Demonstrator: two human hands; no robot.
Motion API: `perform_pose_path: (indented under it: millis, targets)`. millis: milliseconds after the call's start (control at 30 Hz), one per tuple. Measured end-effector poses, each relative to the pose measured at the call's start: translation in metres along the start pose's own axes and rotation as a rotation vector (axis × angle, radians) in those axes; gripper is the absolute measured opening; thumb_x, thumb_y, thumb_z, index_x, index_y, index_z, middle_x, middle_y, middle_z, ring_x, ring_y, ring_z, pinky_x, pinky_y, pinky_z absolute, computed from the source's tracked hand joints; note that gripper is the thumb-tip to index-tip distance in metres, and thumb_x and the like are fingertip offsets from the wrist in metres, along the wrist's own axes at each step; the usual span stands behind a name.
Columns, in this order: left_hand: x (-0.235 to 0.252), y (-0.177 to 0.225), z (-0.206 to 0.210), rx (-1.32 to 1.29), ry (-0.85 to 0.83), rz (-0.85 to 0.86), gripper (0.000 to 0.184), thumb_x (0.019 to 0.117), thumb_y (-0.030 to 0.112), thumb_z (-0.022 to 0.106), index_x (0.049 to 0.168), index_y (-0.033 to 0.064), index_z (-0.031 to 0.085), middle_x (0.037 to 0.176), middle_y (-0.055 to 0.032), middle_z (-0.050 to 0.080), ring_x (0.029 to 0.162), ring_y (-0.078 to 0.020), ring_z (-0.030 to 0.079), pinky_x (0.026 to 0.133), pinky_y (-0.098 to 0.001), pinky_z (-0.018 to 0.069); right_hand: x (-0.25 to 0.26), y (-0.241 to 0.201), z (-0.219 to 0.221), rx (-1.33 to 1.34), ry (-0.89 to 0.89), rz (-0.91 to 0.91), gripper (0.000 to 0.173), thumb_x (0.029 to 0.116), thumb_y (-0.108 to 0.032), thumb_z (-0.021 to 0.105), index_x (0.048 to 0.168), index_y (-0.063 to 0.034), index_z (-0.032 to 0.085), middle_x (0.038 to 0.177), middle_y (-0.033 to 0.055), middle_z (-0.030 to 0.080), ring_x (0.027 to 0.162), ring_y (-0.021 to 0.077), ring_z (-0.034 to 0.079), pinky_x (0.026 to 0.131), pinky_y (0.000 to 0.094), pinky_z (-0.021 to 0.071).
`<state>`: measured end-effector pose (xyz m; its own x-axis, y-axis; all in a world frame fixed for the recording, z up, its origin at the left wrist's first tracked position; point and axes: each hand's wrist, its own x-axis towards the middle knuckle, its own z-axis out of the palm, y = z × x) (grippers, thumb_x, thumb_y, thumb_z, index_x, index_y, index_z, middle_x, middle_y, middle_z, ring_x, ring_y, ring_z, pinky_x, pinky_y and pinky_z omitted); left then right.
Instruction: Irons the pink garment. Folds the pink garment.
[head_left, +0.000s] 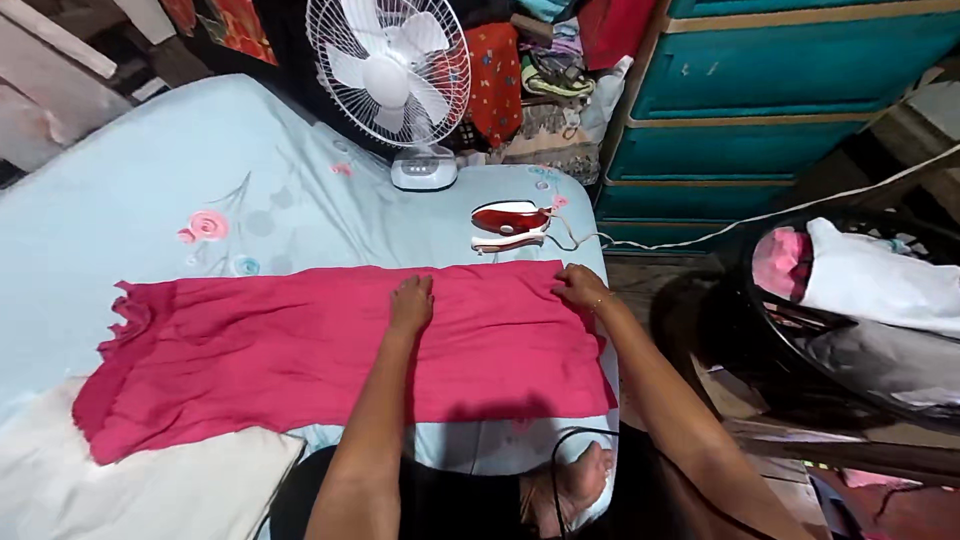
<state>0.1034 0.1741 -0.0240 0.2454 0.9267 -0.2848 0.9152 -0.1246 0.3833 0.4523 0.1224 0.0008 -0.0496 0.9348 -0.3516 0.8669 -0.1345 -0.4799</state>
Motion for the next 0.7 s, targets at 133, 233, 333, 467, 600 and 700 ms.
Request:
perform_pose_path:
  millis: [133,233,333,467,600,700]
  targets:
    - [0.028,-0.017,0.008,-0.031,-0.019,0.018,0.042,0.1050,0.015,0.058,0.145,0.0027,0.056,0.152,-0.0306,0.046,0.147,-0.0500,0.036,0.113,-0.0756,0.0267,-0.010,0.006,-0.010,0.307,0.073,-0.181,0.022,0.0935,-0.012,0.072,0.105,0.0064,0.071,0.118,0.0217,0.067,0.114,0.0311,0.063,0.102,0.0498,0.0479]
    - [0.034,-0.031,0.009,-0.028,0.015,0.088,0.028,0.1047,0.011,0.056,0.126,-0.0040,0.067,0.138,-0.0295,0.059,0.136,-0.0481,0.050,0.113,-0.0712,0.0316,-0.015,0.007,-0.013,0.340,-0.041,-0.179,0.014,0.0934,-0.007,0.067,0.099,0.0056,0.066,0.104,0.0183,0.068,0.098,0.0241,0.063,0.089,0.0451,0.0501]
    - [0.027,-0.041,0.000,-0.068,0.024,0.149,0.026,0.1066,0.008,0.052,0.121,-0.0059,0.068,0.126,-0.0274,0.067,0.126,-0.0447,0.060,0.113,-0.0643,0.0366,-0.016,0.005,-0.017,0.247,-0.083,-0.109,0.016,0.0965,-0.010,0.067,0.101,0.0056,0.064,0.092,0.0199,0.064,0.087,0.0286,0.062,0.082,0.0501,0.0492]
    - [0.011,-0.052,-0.040,-0.236,0.078,0.189,0.026,0.1071,0.005,0.051,0.123,-0.0092,0.066,0.121,-0.0308,0.067,0.118,-0.0475,0.064,0.105,-0.0656,0.0449,-0.026,-0.001,-0.040,0.373,-0.122,-0.149,0.017,0.0940,-0.002,0.068,0.110,0.0026,0.064,0.085,0.0083,0.064,0.073,0.0109,0.058,0.071,0.0320,0.0506]
    - [0.019,-0.054,-0.066,-0.211,0.185,0.164,0.023,0.1064,0.003,0.051,0.117,-0.0094,0.067,0.112,-0.0337,0.068,0.112,-0.0520,0.065,0.099,-0.0717,0.0441,0.003,-0.005,-0.042,0.336,-0.014,-0.199,0.025,0.0918,0.003,0.070,0.117,0.0024,0.067,0.099,0.0172,0.071,0.086,0.0250,0.068,0.081,0.0461,0.0561]
    - [0.033,-0.041,-0.053,-0.064,0.232,0.081,0.029,0.1045,0.005,0.054,0.129,-0.0058,0.064,0.125,-0.0338,0.065,0.123,-0.0543,0.058,0.106,-0.0750,0.0356,0.038,-0.010,-0.021,0.042,0.116,-0.038,0.035,0.0967,-0.005,0.066,0.131,-0.0013,0.064,0.116,0.0261,0.069,0.107,0.0455,0.067,0.092,0.0674,0.0499]
